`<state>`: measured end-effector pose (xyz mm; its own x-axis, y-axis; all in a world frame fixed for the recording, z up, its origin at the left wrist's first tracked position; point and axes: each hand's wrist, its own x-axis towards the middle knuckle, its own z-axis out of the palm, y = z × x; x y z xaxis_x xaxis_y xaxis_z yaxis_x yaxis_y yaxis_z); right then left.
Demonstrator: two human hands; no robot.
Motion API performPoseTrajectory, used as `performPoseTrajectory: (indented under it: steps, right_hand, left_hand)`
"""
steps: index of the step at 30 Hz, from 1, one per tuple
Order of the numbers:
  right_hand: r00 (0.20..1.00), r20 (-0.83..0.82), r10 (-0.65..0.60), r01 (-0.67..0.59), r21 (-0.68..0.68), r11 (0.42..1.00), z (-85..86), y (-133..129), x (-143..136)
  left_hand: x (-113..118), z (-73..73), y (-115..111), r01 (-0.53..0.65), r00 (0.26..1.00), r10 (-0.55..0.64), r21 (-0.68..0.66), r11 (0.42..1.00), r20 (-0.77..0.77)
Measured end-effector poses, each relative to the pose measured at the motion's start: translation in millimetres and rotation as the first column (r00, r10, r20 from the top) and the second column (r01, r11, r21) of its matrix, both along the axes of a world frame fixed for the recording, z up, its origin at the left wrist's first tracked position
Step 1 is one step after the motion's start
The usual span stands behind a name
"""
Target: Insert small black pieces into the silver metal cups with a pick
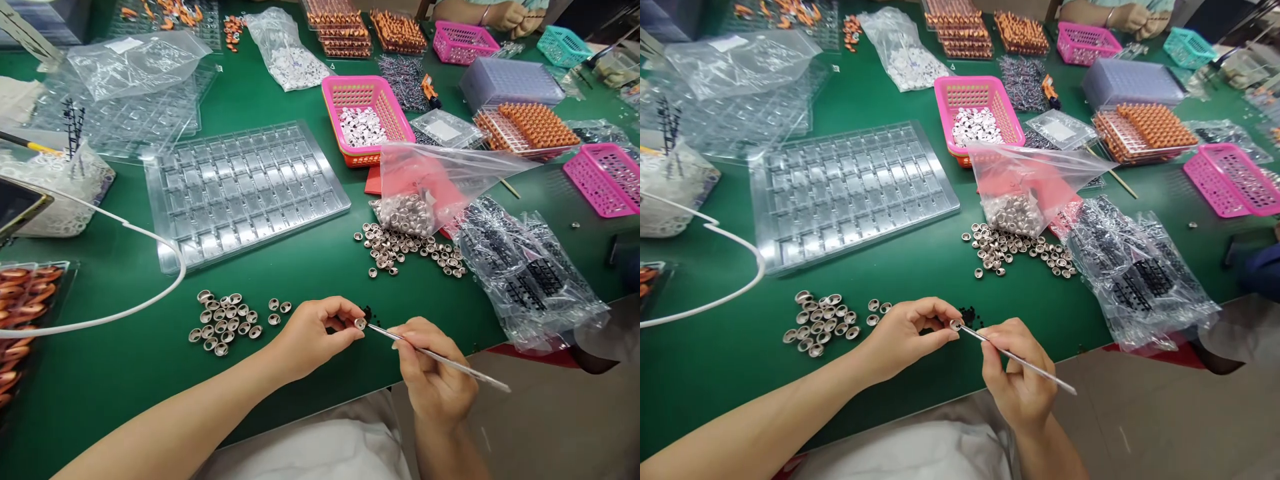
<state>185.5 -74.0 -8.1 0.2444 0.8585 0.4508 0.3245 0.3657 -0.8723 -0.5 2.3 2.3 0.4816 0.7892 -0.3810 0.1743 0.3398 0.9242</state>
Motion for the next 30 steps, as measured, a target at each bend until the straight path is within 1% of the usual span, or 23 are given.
performPoseTrajectory:
  steps: [2, 5, 12, 19, 30]
  right_hand:
    - [0.997, 0.074, 0.020, -0.021, 0.011, 1.000, -3.8, -1.5, 1.1]
    - [0.990, 0.135, 0.043, -0.044, 0.003, 0.999, -8.4, -1.0, 3.6]
    - [0.976, 0.171, 0.132, -0.133, -0.005, 0.991, -11.6, 2.1, 8.4]
    - [0.969, 0.211, 0.131, -0.133, -0.006, 0.991, -11.5, 3.9, 7.6]
    - [0.951, 0.274, 0.142, -0.150, 0.007, 0.989, -9.2, 5.9, 7.9]
  left_hand:
    - [0.3, 0.3, -0.4, -0.007, 1.000, 0.007, 0.028, 1.000, -0.013]
    - [1.1, -0.5, -1.7, -0.015, 1.000, 0.016, 0.052, 0.999, -0.024]
    - [1.2, -2.1, -2.7, -0.021, 0.999, 0.024, 0.103, 0.994, -0.024]
    - [1.6, -3.4, -3.2, -0.029, 0.999, 0.033, 0.162, 0.986, -0.026]
    - [1.0, -4.1, -3.7, -0.029, 0.999, 0.035, 0.176, 0.984, -0.033]
